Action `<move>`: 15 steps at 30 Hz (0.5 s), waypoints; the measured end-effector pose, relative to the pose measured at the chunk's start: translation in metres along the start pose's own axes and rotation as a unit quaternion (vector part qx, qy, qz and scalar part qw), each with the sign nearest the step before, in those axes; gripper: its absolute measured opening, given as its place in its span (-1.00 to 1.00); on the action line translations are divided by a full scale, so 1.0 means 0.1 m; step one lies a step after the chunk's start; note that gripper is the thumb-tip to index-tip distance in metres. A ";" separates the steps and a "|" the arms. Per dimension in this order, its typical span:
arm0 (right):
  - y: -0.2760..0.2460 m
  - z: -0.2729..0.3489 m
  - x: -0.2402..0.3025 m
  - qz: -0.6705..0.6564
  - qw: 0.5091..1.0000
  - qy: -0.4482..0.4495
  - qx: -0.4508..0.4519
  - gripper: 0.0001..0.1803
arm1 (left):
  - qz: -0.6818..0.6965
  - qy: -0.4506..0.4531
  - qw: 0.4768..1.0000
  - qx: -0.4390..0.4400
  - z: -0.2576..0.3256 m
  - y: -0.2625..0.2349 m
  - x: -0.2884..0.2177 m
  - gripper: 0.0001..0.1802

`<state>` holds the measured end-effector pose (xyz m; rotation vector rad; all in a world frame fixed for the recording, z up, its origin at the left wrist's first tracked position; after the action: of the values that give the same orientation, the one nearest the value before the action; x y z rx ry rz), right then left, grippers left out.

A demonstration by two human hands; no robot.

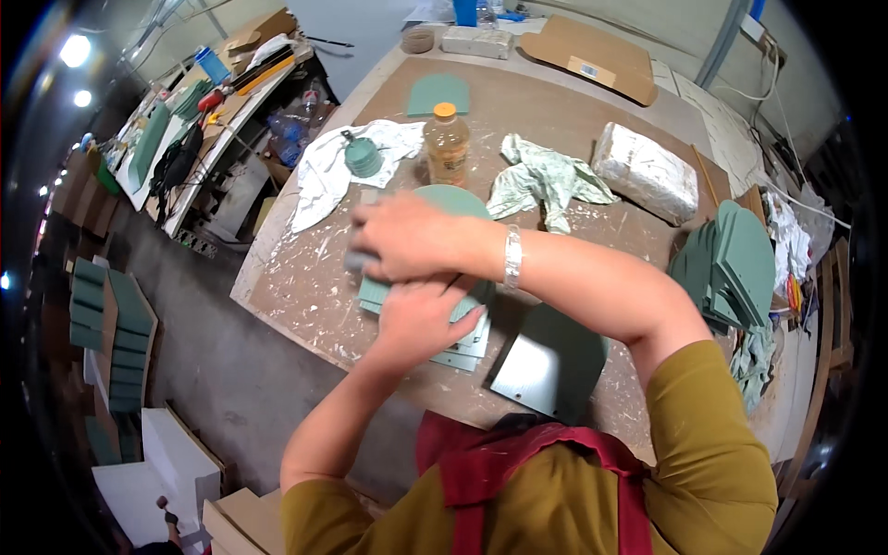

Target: The person sands green furniture parts with a sanding block and wipes the edges of a stack of the parts with a cloth.

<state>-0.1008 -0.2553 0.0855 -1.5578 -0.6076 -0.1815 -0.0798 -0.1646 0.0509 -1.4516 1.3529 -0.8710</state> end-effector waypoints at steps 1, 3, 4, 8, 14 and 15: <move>0.05 0.01 0.14 -0.029 0.998 -0.056 0.011 -0.62 | 0.051 -0.035 0.997 0.035 -0.01 0.06 0.02 -0.51; -0.07 -0.13 -0.18 -0.031 0.998 0.030 0.041 -0.62 | -0.021 0.031 0.998 -0.053 -0.02 -0.06 -0.07 -0.46; -0.12 -0.17 -0.33 -0.029 0.995 0.073 0.054 -0.61 | -0.042 0.055 0.994 -0.078 -0.04 -0.13 -0.11 -0.44; 0.08 0.00 0.50 -0.052 0.981 -0.182 0.032 -0.67 | 0.042 -0.004 0.999 0.002 0.07 0.17 0.02 -0.45; 0.05 -0.15 0.04 0.007 0.998 -0.023 0.060 -0.64 | -0.012 0.020 0.999 -0.029 0.04 0.09 -0.02 -0.36; 0.12 -0.07 0.35 -0.008 0.995 -0.053 0.089 -0.64 | -0.016 0.006 0.999 -0.039 0.09 0.14 0.00 -0.36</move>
<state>-0.0638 -0.2520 0.0923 -1.3972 -0.7006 -0.0553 -0.0761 -0.1627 0.0346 -1.5343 1.3893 -0.8556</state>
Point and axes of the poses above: each hand's wrist, its own z-axis away from the middle knuckle, its own y-axis out of the palm, x = y × z, the point moved 10 cm from there along -z, towards the middle knuckle, and after that the axes turned 13 degrees about -z, right-handed, at the moved point
